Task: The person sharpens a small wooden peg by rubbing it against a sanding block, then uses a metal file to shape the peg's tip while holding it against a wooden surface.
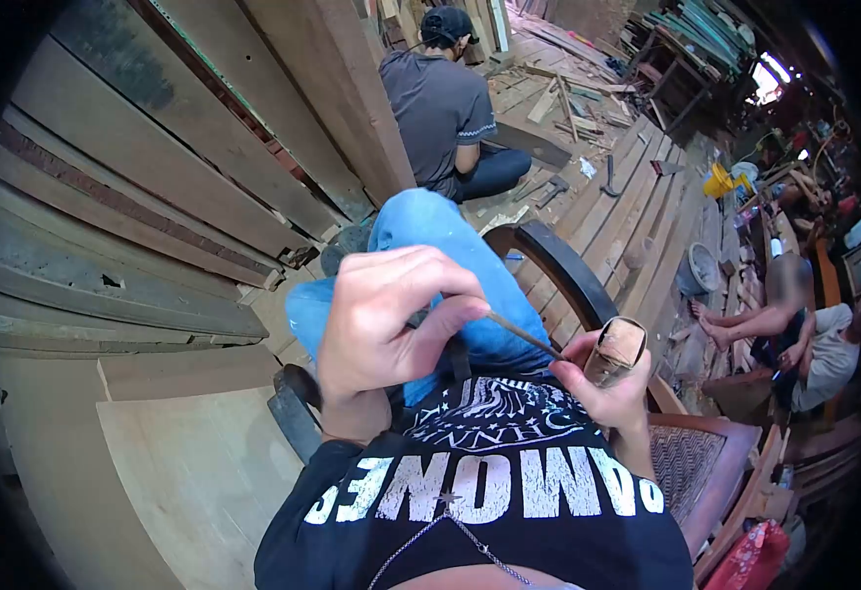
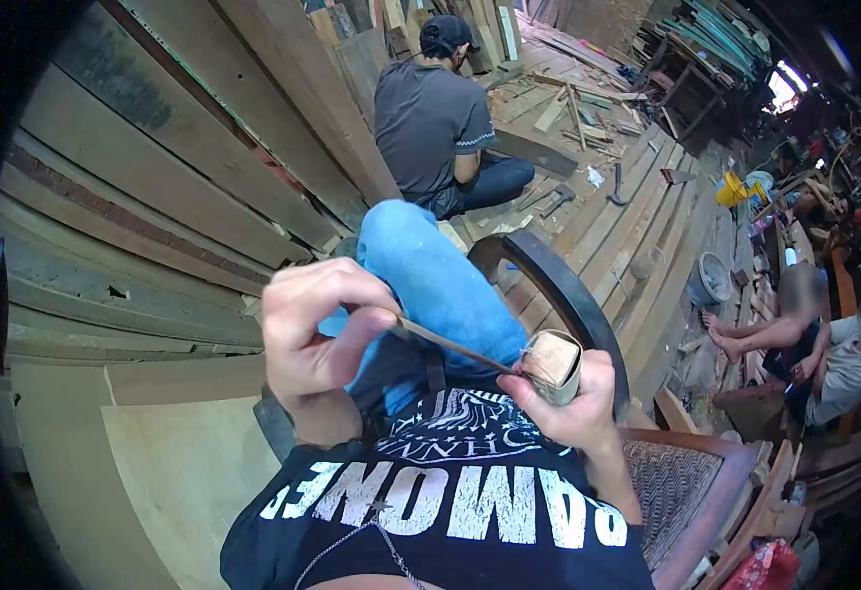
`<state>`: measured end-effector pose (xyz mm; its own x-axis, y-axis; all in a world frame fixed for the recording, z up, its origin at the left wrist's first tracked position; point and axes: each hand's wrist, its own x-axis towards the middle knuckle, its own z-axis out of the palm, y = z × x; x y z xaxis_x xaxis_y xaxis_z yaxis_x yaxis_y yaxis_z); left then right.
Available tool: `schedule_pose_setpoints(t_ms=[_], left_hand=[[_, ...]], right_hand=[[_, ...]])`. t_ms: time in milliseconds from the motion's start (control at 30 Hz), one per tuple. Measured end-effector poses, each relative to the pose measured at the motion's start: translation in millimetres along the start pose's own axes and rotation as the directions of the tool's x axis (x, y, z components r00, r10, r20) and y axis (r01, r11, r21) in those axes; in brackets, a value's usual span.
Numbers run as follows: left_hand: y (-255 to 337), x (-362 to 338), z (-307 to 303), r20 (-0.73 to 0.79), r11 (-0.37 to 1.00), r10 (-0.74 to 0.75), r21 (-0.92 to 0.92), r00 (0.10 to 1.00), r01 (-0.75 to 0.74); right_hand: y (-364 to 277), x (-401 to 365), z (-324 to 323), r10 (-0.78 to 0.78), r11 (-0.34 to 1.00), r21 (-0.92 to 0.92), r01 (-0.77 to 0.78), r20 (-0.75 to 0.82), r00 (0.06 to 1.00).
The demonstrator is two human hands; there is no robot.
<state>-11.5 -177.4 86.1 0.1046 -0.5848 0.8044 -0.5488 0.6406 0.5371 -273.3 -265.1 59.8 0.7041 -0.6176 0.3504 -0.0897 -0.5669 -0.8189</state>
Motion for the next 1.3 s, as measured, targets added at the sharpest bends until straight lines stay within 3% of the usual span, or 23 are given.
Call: schedule_pose_setpoints(t_ms=[67,200,367,400,467,533,600,700,800,833,867,967,1100,1300], left_hand=[[-11.5,-0.3,5.2,-0.036,1.0,0.0,-0.002,0.999,0.0],[-29.4,1.0,8.1,-0.088,0.998,-0.057,0.027,0.995,0.059],[-35.5,1.2,-2.9,-0.229,0.99,-0.084,0.088,0.97,0.107],[-36.0,1.3,-4.9,-0.254,0.988,-0.075,0.11,0.964,0.106],[-36.1,1.3,-10.3,-0.358,0.988,-0.068,0.104,0.931,0.113],[-32.5,0.2,-14.4,-0.412,0.989,-0.102,0.059,0.905,0.138],[-35.2,1.1,-14.7,-0.465,0.99,-0.103,0.035,0.88,0.134],[-62.0,2.2,-17.8,-0.361,0.94,-0.226,0.162,0.905,0.299],[-90.8,-3.5,-9.6,-0.389,0.948,-0.218,0.134,0.895,0.289],[-92.2,-4.0,-8.8,-0.397,0.927,-0.276,0.129,0.875,0.352],[-94.7,-4.7,-10.5,-0.407,0.904,-0.33,0.124,0.852,0.41],[-104.6,-12.3,-23.4,-0.486,0.844,-0.423,0.096,0.765,0.527],[-115.3,-25.4,-30.8,-0.607,0.726,-0.511,0.075,0.609,0.684],[-128.9,-26.5,8.7,-0.59,0.704,-0.611,-0.098,0.529,0.704]], right_hand=[[7.4,4.3,3.8,0.093,0.991,0.102,-0.086,-0.06,0.994],[15.1,17.0,5.9,0.22,0.968,0.134,-0.212,-0.044,0.975],[19.2,54.3,14.6,0.24,0.959,0.153,-0.237,0.0,0.971],[23.1,65.5,16.6,0.161,0.978,0.132,-0.164,0.034,0.986],[27.9,85.0,23.9,0.209,0.954,0.206,-0.219,0.07,0.975],[33.9,108.2,35.7,0.115,0.944,0.303,-0.134,0.078,0.99],[35.0,130.2,41.1,0.215,0.906,0.324,-0.273,0.206,0.955],[52.0,172.5,56.6,0.154,0.875,0.382,-0.297,0.36,0.92],[77.3,189.5,63.7,0.12,0.914,0.324,-0.245,0.361,0.925],[77.7,192.6,66.4,0.252,0.887,0.291,-0.359,0.347,0.904],[96.1,197.2,67.0,0.159,0.908,0.312,-0.28,0.362,0.918],[126.1,207.4,60.0,0.217,0.89,0.287,-0.355,0.418,0.882],[157.7,221.7,43.9,0.296,0.861,0.306,-0.407,0.35,0.889],[195.3,238.0,29.9,0.329,0.852,0.318,-0.416,0.293,0.898]])
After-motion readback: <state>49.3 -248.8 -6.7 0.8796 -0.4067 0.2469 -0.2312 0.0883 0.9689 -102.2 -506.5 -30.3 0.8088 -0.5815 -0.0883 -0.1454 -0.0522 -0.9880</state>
